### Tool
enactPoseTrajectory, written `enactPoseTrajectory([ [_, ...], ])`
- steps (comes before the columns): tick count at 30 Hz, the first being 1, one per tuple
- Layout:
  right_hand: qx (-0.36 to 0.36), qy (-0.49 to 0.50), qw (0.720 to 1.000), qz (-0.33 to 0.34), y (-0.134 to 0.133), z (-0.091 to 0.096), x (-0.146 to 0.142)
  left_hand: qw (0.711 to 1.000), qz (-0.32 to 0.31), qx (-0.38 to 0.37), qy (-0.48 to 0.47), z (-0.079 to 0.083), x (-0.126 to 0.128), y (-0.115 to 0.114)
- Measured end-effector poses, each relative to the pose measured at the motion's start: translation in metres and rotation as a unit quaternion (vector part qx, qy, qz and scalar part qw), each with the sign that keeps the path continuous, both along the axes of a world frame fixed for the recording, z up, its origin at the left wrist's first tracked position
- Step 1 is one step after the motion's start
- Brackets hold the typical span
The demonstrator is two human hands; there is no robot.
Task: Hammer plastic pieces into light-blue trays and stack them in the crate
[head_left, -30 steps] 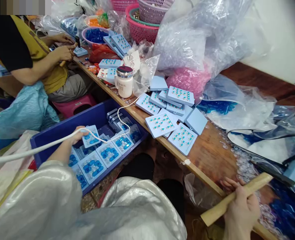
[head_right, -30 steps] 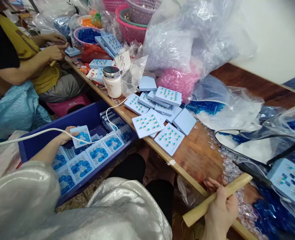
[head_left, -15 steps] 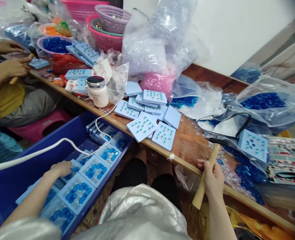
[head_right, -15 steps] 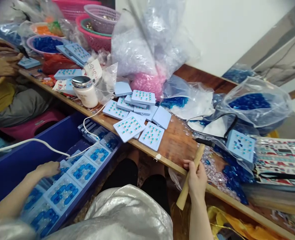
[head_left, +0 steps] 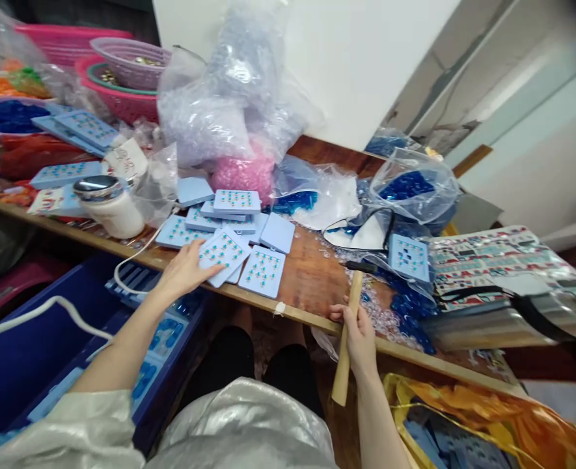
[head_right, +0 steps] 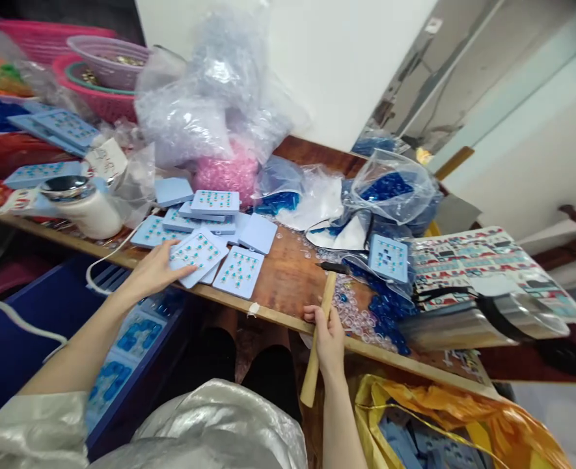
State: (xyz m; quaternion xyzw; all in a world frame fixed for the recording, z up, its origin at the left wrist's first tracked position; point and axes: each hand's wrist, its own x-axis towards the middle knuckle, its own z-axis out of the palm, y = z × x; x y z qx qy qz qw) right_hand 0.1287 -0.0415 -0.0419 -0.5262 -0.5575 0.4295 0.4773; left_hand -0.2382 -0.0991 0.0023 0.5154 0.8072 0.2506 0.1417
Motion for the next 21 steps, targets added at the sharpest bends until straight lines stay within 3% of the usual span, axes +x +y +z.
enactPoseTrajectory([
  [3,-0.008,0.036,0.999,-0.002,0.003,-0.002,0.002,0.996,-0.012,0.047,-0.07,0.011,0.023,0.014],
  [7,-0.018,0.081,0.997,-0.003,0.007,-0.003,0.002,0.98,-0.062,0.079,-0.169,0.007,0.103,0.047],
  [10,-0.026,0.101,0.994,0.007,0.008,-0.002,0.004,0.988,-0.122,0.07,-0.07,-0.007,0.163,0.073],
  [12,-0.02,0.101,0.995,0.015,0.01,-0.002,0.005,0.986,-0.155,0.051,0.026,-0.016,0.188,0.08],
  [16,0.012,0.021,0.999,0.045,0.019,0.001,0.008,0.951,-0.257,0.086,0.15,-0.023,0.2,0.07],
  [19,0.007,-0.031,0.996,0.086,0.025,0.004,0.01,0.923,-0.332,0.08,0.175,-0.018,0.192,0.062],
  [21,0.0,-0.04,0.995,0.093,0.027,0.006,0.011,0.909,-0.374,0.058,0.174,-0.011,0.186,0.07],
])
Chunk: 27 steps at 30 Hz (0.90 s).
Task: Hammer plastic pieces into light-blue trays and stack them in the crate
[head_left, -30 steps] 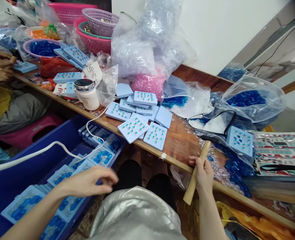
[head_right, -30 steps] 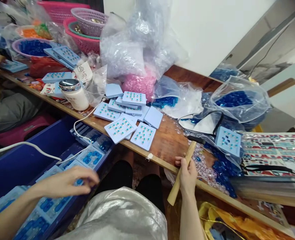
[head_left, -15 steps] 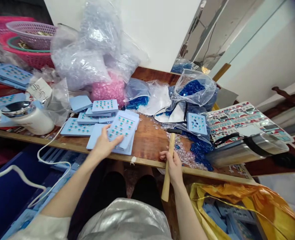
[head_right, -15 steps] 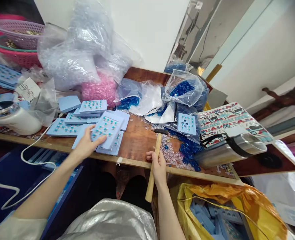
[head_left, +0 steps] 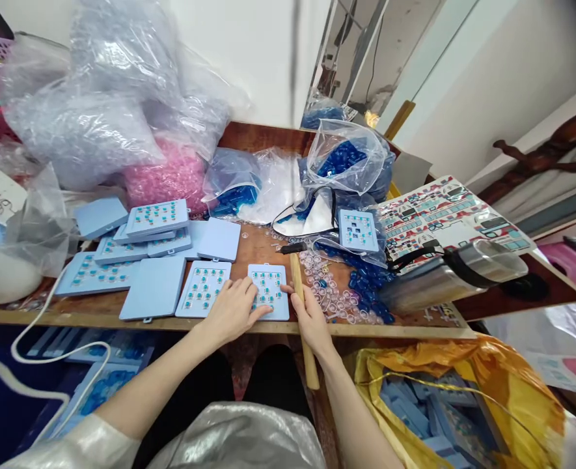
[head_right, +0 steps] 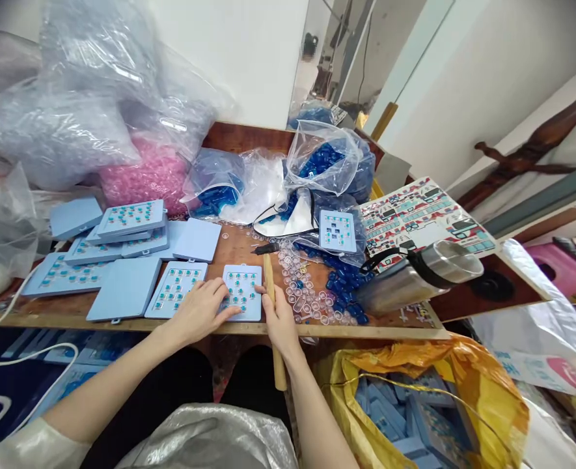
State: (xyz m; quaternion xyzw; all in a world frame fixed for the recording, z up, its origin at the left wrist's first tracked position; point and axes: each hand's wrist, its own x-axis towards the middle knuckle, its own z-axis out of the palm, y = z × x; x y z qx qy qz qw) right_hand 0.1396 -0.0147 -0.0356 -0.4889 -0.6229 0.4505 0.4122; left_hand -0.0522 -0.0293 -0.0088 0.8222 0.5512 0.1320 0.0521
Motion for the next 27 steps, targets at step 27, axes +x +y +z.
enactPoseTrajectory([
  [27,-0.009,0.006,0.996,-0.092,-0.007,-0.008,0.0,0.934,0.015,-0.151,-0.324,-0.017,-0.031,0.06],
])
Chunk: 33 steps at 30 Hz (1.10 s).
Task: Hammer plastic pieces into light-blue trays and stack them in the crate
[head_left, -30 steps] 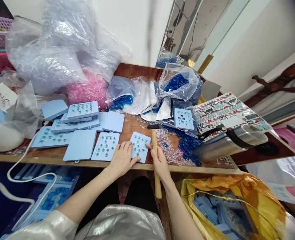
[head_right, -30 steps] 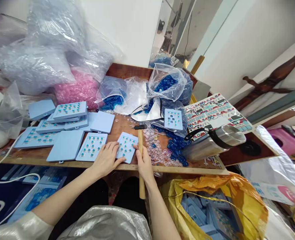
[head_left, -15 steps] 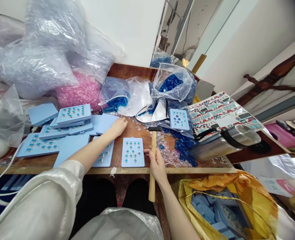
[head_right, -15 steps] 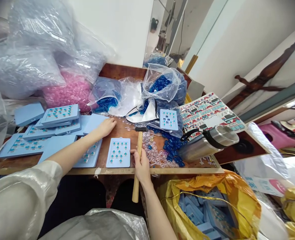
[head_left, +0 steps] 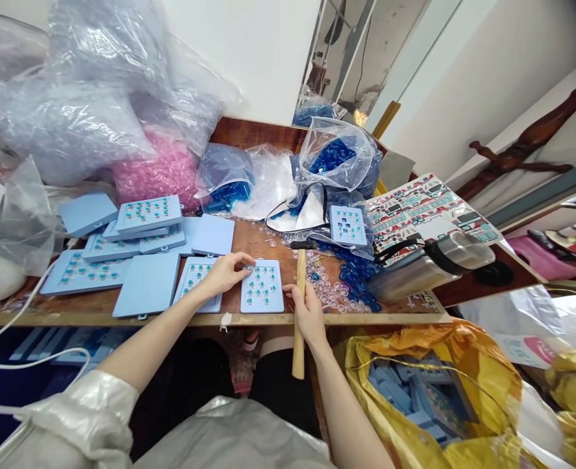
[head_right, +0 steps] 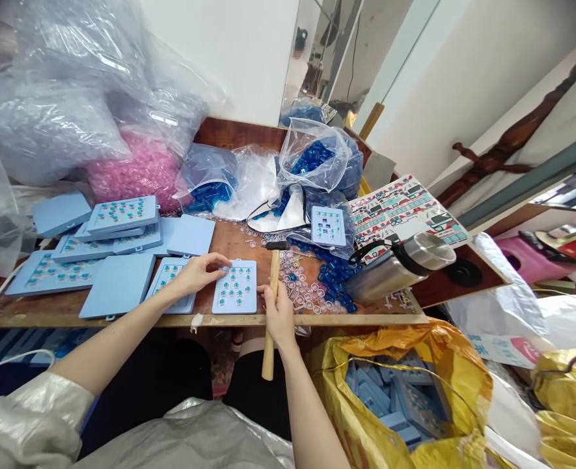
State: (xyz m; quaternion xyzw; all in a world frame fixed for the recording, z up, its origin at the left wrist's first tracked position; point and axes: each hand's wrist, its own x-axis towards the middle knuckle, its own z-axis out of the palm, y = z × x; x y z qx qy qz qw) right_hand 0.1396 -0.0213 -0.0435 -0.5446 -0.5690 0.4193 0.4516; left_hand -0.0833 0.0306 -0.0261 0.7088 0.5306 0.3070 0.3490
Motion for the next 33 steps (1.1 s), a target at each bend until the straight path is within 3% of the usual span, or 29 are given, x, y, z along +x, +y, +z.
enactPoseTrajectory([
  [6,0.008,-0.078,0.997,0.012,-0.008,0.018,-0.001,1.0,0.008,0.003,0.007,0.005,0.003,0.0],
  [11,0.044,-0.187,0.973,0.128,-0.025,0.043,-0.008,1.0,0.023,0.008,-0.003,0.005,0.003,-0.002],
  [15,0.028,-0.271,0.95,0.156,-0.03,0.045,-0.021,0.999,0.029,0.02,0.009,0.004,0.003,-0.002],
  [23,0.021,-0.279,0.95,0.14,-0.03,0.046,-0.019,1.0,-0.001,0.017,-0.006,0.002,-0.003,0.001],
  [27,0.029,-0.229,0.971,0.061,-0.029,0.05,-0.006,0.992,-0.012,0.112,0.052,0.001,0.012,0.033],
  [29,0.014,-0.222,0.975,0.023,-0.03,0.051,0.001,0.978,-0.049,0.172,0.104,0.001,0.028,0.058],
  [33,-0.006,-0.208,0.978,0.005,-0.038,0.051,0.011,0.955,-0.136,0.181,0.192,-0.001,0.058,0.099],
])
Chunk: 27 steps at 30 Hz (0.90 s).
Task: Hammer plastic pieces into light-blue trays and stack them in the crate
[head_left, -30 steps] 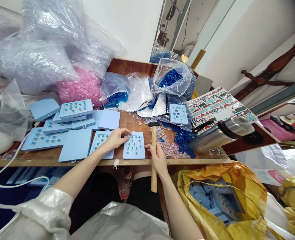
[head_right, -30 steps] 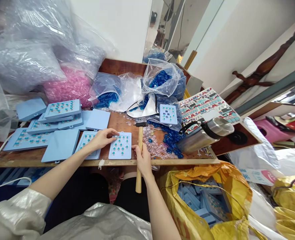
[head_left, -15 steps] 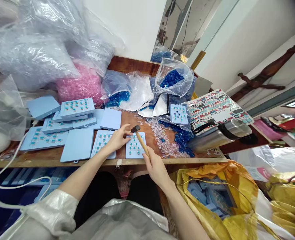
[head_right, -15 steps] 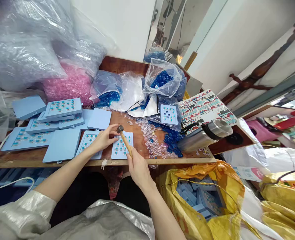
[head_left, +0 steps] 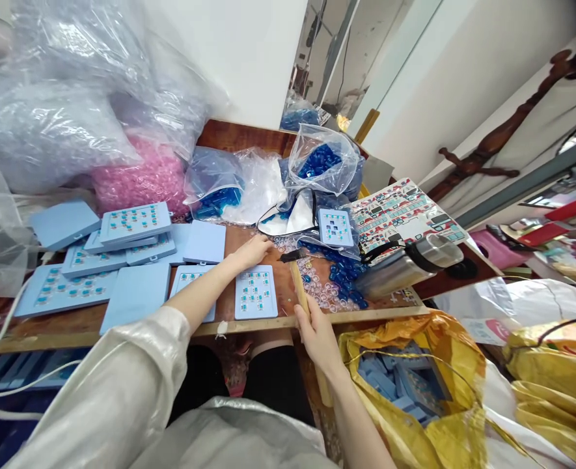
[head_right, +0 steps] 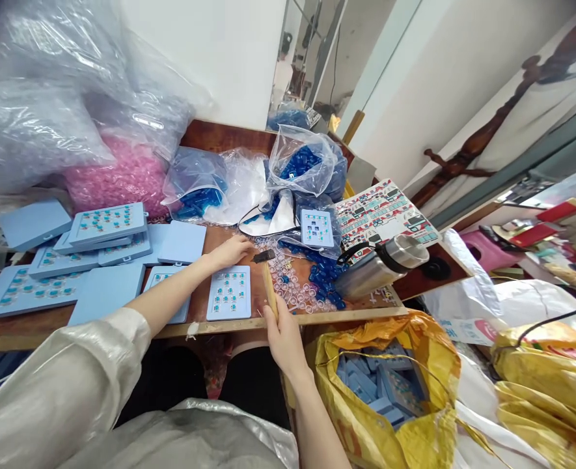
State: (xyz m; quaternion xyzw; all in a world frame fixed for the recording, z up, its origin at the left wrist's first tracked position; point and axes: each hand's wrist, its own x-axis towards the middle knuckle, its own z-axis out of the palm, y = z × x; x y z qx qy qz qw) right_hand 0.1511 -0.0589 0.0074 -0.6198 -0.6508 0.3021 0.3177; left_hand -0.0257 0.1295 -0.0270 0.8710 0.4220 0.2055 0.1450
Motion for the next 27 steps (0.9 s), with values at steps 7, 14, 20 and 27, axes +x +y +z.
enactPoseTrajectory([
  [7,-0.044,0.043,0.998,-0.019,-0.013,-0.014,0.017,0.985,0.072,-0.105,-0.119,0.008,-0.024,-0.026],
  [14,-0.055,0.063,0.996,0.011,-0.005,-0.016,0.004,0.98,0.045,-0.126,-0.144,0.01,-0.044,-0.077],
  [20,-0.057,0.025,0.998,0.032,-0.007,-0.011,-0.005,0.995,0.008,-0.036,-0.097,0.002,-0.051,-0.084],
  [27,0.005,-0.061,0.996,0.069,-0.001,-0.008,-0.02,0.993,0.036,-0.031,-0.112,-0.001,-0.051,-0.084],
])
